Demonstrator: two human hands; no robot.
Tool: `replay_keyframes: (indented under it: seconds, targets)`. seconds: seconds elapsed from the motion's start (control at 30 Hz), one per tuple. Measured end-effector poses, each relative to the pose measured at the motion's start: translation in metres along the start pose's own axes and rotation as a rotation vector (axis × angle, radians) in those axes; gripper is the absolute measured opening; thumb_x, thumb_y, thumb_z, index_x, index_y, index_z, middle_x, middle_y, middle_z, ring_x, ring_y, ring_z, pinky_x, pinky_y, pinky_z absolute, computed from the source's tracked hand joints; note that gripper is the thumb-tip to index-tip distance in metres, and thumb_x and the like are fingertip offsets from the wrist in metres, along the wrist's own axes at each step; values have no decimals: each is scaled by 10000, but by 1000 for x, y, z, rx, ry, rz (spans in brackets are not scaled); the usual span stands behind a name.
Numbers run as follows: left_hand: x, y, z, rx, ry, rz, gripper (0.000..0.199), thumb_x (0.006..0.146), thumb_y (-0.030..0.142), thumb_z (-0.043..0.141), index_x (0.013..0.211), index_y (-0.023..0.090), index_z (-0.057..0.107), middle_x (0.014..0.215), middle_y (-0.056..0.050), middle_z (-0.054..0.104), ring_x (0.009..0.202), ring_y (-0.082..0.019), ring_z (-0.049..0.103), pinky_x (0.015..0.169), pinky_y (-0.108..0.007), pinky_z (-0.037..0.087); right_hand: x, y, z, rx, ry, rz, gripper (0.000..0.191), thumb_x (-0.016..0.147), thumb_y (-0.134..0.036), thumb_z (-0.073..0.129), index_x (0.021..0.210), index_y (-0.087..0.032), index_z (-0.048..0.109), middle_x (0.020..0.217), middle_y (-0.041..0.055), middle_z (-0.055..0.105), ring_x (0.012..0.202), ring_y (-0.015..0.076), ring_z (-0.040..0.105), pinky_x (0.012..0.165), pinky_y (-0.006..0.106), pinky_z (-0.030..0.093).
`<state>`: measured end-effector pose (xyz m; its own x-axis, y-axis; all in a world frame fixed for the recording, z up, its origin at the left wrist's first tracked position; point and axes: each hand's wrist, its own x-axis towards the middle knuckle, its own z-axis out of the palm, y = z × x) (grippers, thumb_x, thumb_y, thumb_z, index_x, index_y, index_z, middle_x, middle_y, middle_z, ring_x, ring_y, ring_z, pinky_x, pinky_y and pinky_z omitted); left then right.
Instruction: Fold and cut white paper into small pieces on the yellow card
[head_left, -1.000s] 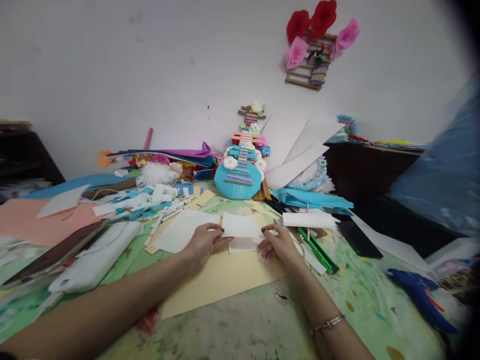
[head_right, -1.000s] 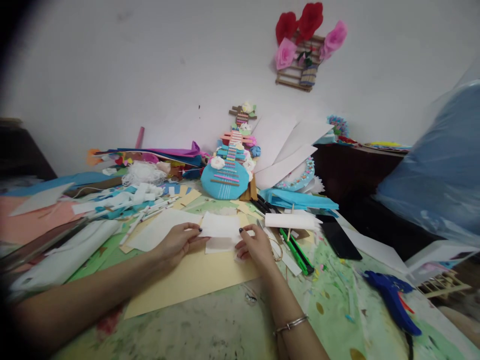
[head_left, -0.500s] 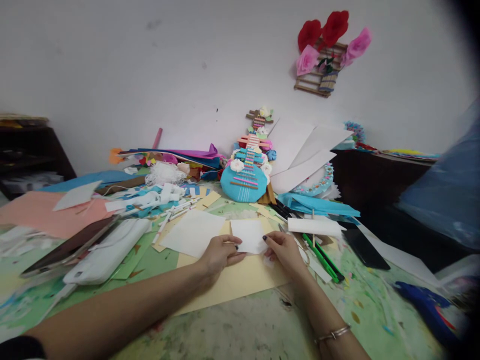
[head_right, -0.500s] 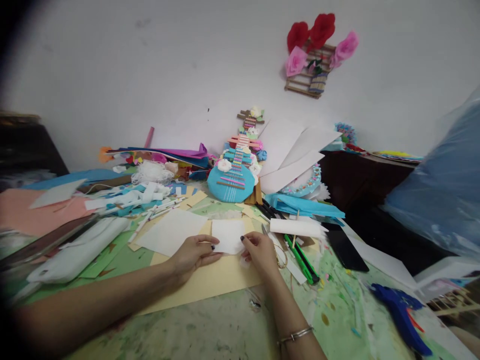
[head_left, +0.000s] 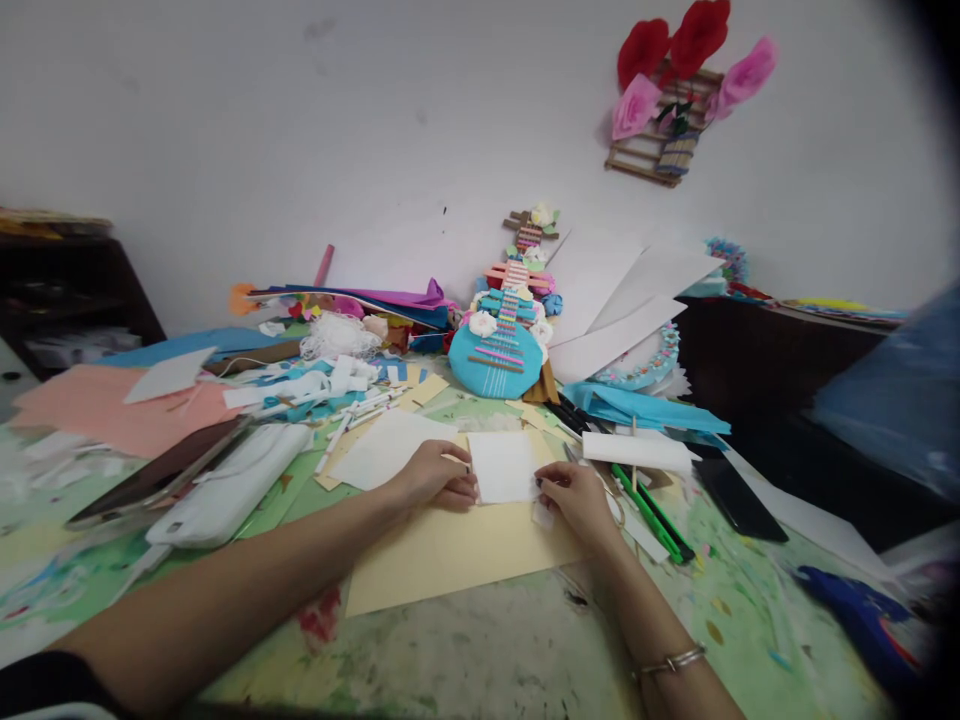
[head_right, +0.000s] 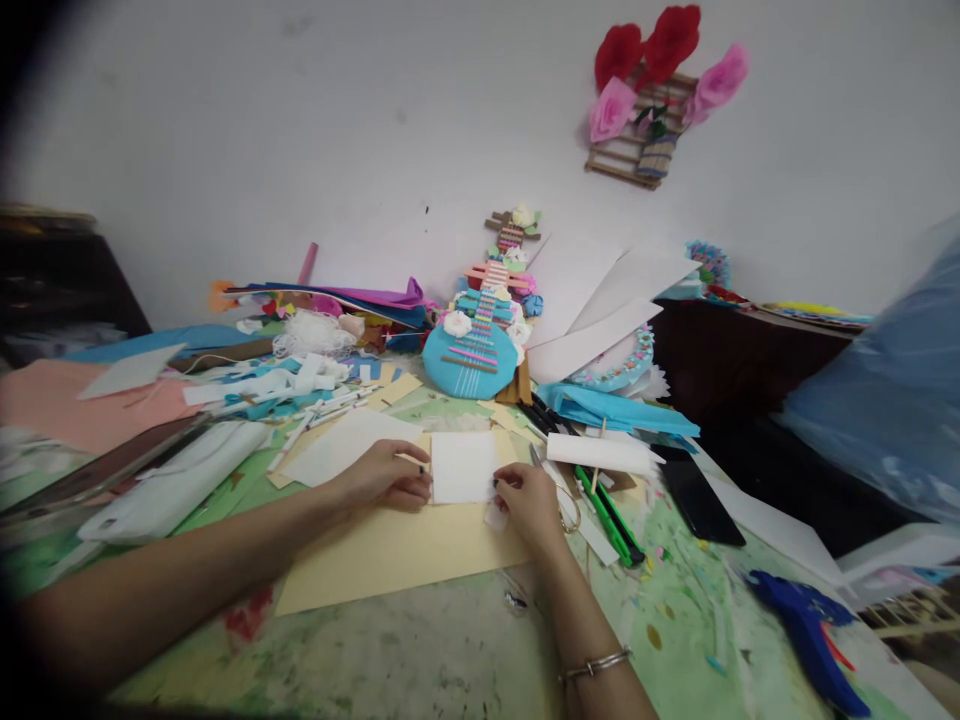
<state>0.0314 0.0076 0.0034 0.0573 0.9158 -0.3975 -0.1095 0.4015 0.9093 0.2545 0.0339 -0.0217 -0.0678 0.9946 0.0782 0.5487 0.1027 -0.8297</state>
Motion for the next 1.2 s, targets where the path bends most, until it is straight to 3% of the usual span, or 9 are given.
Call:
replay_keyframes:
  seconds: [0.2,0.33,0.4,0.6,1.03,1.2]
  targets:
    - [11,21,-14,174,35,160,277,654,128,608,911,127,503,807,-78,674,487,-140,644,461,-212,514,-1,-1,-1,-45,-2,11,242,667,-161,511,813,-111,696,528,20,633,450,124,558,489,212,412]
    - [37,25,-21,607,124,350,175,738,169,556,903,112,543,913,-108,655,461,-113,629,407,-187,463,-1,-3,-2,-42,-7,32,291,673,-158,498,850,-86,717,564,47,660,485,136,583,495,209,414]
    - [52,23,-22,698,134,391,161,741,167,558,893,115,570,946,-102,652,426,-85,599,387,-178,427,-1,-3,-3,-49,4,43,294,672,-165,507,849,-87,729,594,57,679,517,147,607,515,213,421]
    - [78,22,-23,901,102,497,55,684,182,616,699,139,647,729,-22,667,408,-63,516,481,-200,410,-2,-5,-4,-93,19,20,271,668,-175,529,808,-107,751,589,52,691,562,166,631,549,220,425]
    - [95,32,-15,1037,87,502,102,653,139,593,703,154,681,578,1,634,533,-127,572,577,-222,421,-2,-2,-3,-121,-7,7,252,691,-225,543,780,-109,749,625,64,702,572,171,629,535,224,398]
    - [97,31,-16,1040,123,496,141,726,257,577,721,151,670,566,-11,626,544,-138,571,558,-228,414,-3,-3,-3,-192,4,-23,239,682,-217,551,772,-146,760,693,55,726,632,178,640,568,232,395]
